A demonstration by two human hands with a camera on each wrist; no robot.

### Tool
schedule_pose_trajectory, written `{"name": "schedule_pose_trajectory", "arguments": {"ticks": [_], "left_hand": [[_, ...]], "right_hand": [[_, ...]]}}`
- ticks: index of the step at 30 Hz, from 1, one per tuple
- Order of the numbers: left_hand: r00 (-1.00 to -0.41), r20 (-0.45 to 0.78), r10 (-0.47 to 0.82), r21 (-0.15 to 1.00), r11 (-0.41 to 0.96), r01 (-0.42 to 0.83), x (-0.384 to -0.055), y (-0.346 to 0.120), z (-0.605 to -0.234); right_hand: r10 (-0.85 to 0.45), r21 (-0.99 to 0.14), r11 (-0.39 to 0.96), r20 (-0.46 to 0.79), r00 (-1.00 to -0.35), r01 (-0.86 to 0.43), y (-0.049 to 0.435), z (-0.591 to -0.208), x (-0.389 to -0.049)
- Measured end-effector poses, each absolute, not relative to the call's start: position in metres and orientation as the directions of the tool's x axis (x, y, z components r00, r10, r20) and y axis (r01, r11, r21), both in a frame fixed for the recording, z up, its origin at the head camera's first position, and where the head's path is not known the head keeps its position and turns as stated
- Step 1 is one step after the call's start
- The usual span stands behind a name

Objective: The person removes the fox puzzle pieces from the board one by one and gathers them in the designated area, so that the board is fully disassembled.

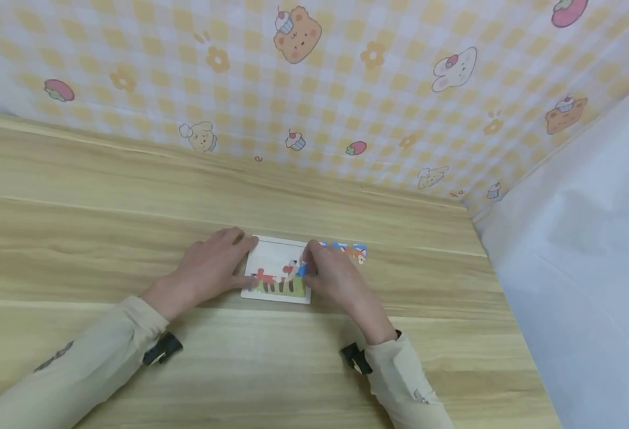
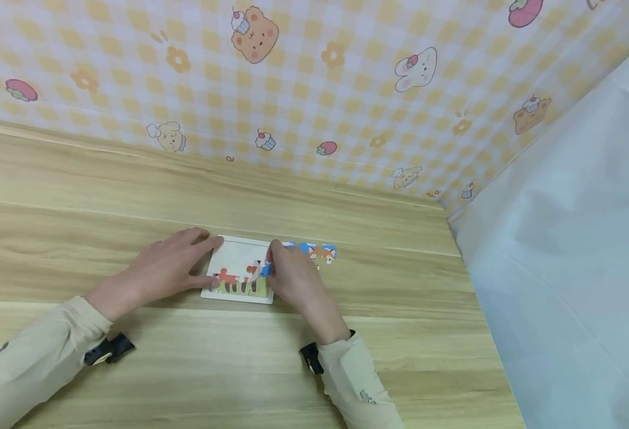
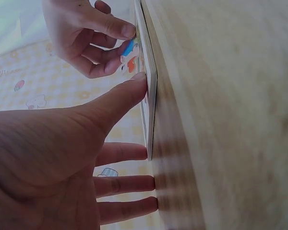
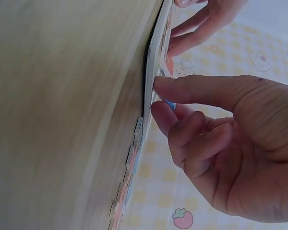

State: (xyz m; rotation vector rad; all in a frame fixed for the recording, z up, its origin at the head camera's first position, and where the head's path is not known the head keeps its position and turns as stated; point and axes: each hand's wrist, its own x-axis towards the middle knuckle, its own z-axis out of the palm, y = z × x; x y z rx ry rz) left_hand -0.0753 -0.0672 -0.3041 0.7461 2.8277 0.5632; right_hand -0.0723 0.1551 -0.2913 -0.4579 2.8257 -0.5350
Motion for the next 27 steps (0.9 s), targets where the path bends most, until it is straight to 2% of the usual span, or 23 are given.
{"name": "schedule_pose_trajectory", "arguments": {"ticks": [11,27], "left_hand": [[-0.863,-0.056,0.502,0.400,0.803,0.441,-0.0748,-0.0673,-0.3044],[-0.865,-0.054,0.498,0.405,0.803,0.437,-0.0766,-0.0672,-0.3064]], "right_hand": [[-0.336,-0.418,0.875,-0.165,-0.927,-0.243,0.1537,-0.2916,-0.0728],[-0.342,-0.404,0.877,-0.142,-0.929,-0.261,0.1548,-0.2935,-0.0725]]}}
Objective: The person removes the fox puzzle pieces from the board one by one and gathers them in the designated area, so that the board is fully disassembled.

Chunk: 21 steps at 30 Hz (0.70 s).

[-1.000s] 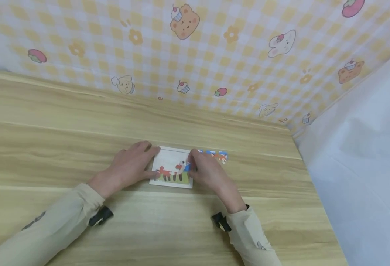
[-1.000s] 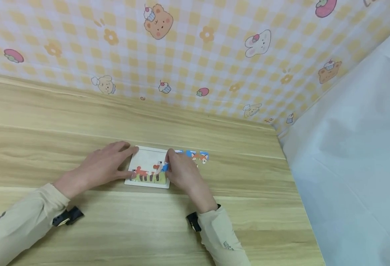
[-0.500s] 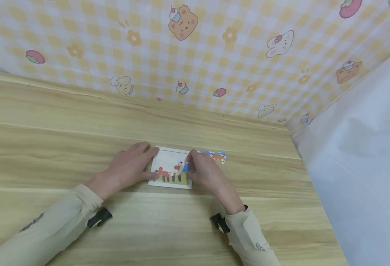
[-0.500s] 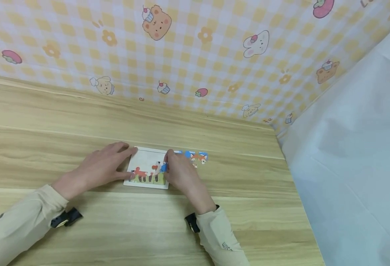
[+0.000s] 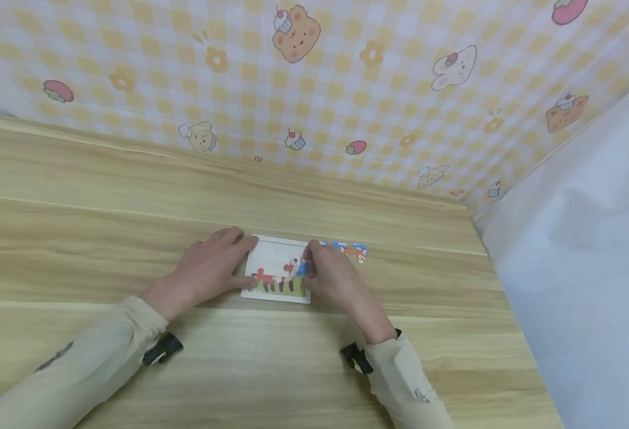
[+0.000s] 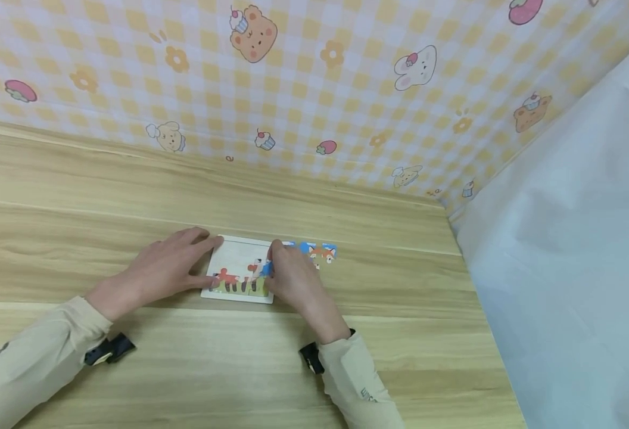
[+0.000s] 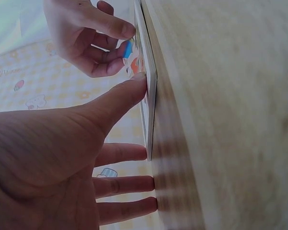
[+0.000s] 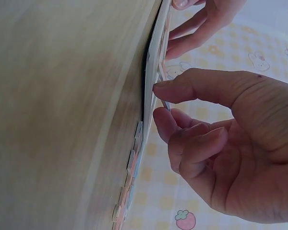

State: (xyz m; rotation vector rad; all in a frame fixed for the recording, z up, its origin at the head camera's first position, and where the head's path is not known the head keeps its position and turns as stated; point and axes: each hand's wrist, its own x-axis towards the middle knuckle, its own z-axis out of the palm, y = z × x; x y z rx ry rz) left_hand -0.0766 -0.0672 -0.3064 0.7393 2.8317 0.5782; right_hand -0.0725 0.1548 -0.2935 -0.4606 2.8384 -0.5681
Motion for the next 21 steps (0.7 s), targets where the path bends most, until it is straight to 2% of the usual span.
{"name": "schedule_pose_trajectory", "arguments": {"ticks": [21], "left_hand": [[-0.867,-0.061,0.495,0.407,0.805,0.431,-0.0762,-0.0669,-0.3051]], "right_hand": [[-0.370,-0.411,0.861,-0.104,-0.923,-0.299,0.1597,-0.2943,-0.0721]]}}
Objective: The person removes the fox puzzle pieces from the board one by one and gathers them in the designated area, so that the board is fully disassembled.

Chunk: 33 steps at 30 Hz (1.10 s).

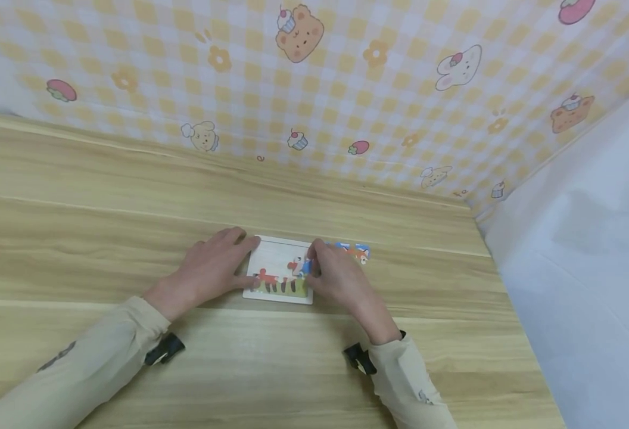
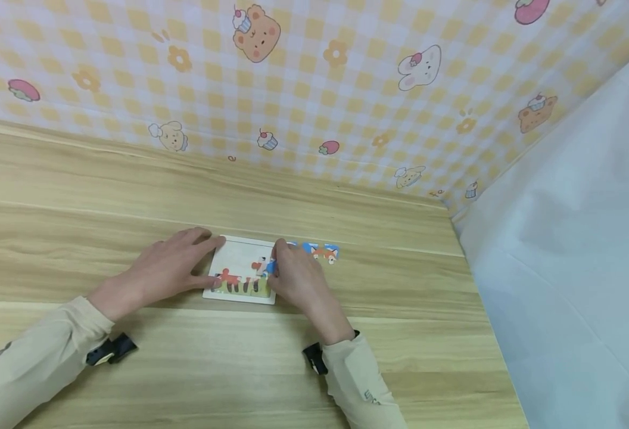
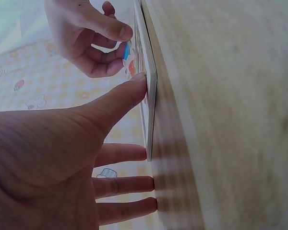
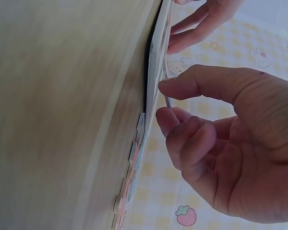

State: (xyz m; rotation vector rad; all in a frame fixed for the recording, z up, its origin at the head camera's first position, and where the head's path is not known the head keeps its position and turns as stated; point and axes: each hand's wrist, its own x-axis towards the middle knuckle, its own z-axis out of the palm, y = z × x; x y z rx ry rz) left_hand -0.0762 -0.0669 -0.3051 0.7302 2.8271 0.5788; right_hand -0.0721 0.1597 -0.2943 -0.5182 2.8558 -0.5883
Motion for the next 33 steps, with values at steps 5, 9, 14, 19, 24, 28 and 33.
{"name": "schedule_pose_trajectory", "arguments": {"ticks": [5,9,14,19,24,28,33], "left_hand": [[-0.864,-0.064,0.499,0.403,0.805,0.435,-0.075,-0.067,-0.304],[-0.863,-0.057,0.502,0.402,0.803,0.440,-0.075,-0.067,-0.305],[-0.862,-0.042,0.505,0.391,0.802,0.451,-0.075,-0.067,-0.305],[-0.861,-0.040,0.507,0.389,0.802,0.454,-0.075,-0.067,-0.305],[-0.863,-0.066,0.501,0.392,0.808,0.439,-0.077,-0.067,-0.306],[-0.863,-0.078,0.499,0.394,0.811,0.433,-0.078,-0.068,-0.306],[-0.861,-0.079,0.503,0.390,0.810,0.438,-0.078,-0.068,-0.306]], "right_hand": [[-0.367,-0.399,0.868,-0.110,-0.924,-0.297,0.161,-0.293,-0.072],[-0.363,-0.391,0.872,-0.114,-0.925,-0.294,0.161,-0.293,-0.072],[-0.376,-0.369,0.875,-0.111,-0.920,-0.313,0.164,-0.293,-0.073],[-0.393,-0.339,0.875,-0.081,-0.916,-0.346,0.166,-0.292,-0.073],[-0.398,-0.339,0.873,-0.075,-0.914,-0.352,0.168,-0.291,-0.074],[-0.390,-0.335,0.878,-0.090,-0.916,-0.341,0.170,-0.290,-0.075],[-0.380,-0.339,0.883,-0.111,-0.919,-0.324,0.173,-0.288,-0.076]]}}
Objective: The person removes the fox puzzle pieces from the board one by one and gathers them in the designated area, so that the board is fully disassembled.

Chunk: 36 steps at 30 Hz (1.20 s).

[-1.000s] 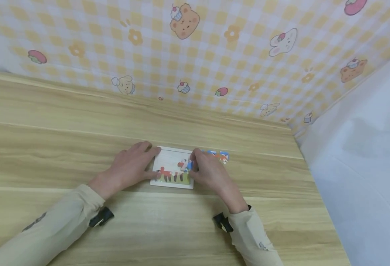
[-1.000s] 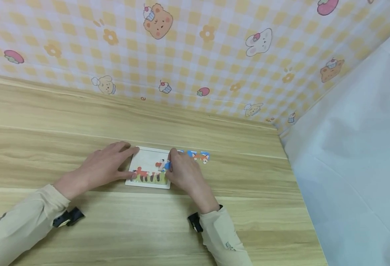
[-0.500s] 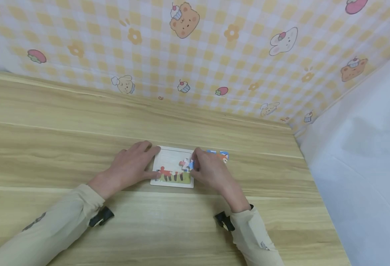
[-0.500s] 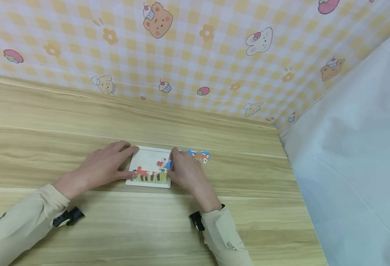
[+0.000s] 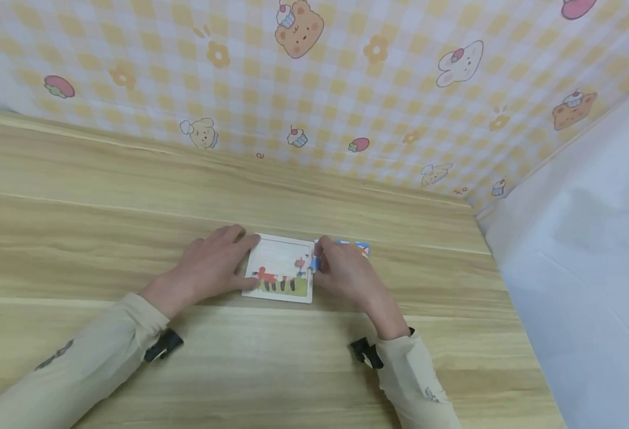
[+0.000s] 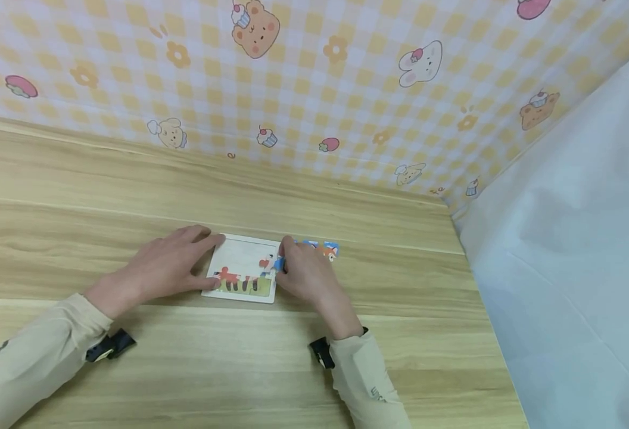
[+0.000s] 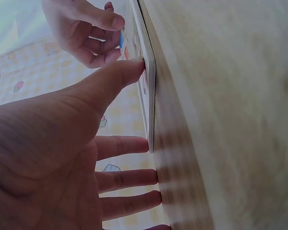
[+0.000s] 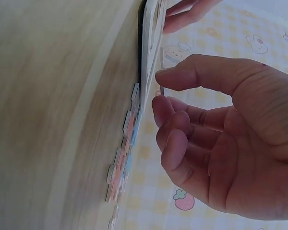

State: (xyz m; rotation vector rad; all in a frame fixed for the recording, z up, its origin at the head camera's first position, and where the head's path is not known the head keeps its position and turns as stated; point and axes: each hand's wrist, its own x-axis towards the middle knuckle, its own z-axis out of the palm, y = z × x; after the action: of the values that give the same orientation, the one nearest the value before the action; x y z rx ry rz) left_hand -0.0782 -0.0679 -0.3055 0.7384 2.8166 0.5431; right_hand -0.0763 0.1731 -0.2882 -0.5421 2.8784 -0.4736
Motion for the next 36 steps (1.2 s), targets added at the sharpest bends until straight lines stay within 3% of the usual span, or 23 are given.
{"name": "schedule_pose_trajectory", "arguments": {"ticks": [8,21,29,36], "left_hand": [[-0.860,-0.082,0.503,0.395,0.809,0.436,-0.077,-0.067,-0.304],[-0.823,-0.138,0.550,0.449,0.776,0.443,-0.085,-0.079,-0.302],[-0.827,-0.112,0.551,0.465,0.764,0.447,-0.086,-0.080,-0.304],[-0.825,-0.109,0.554,0.461,0.764,0.452,-0.086,-0.080,-0.305]], "right_hand": [[-0.379,-0.350,0.883,-0.140,-0.915,-0.312,0.179,-0.287,-0.078],[-0.322,-0.460,0.865,-0.206,-0.924,-0.199,0.202,-0.277,-0.083],[-0.373,-0.530,0.820,-0.211,-0.904,-0.215,0.223,-0.270,-0.086],[-0.383,-0.525,0.816,-0.175,-0.907,-0.243,0.250,-0.264,-0.086]]}}
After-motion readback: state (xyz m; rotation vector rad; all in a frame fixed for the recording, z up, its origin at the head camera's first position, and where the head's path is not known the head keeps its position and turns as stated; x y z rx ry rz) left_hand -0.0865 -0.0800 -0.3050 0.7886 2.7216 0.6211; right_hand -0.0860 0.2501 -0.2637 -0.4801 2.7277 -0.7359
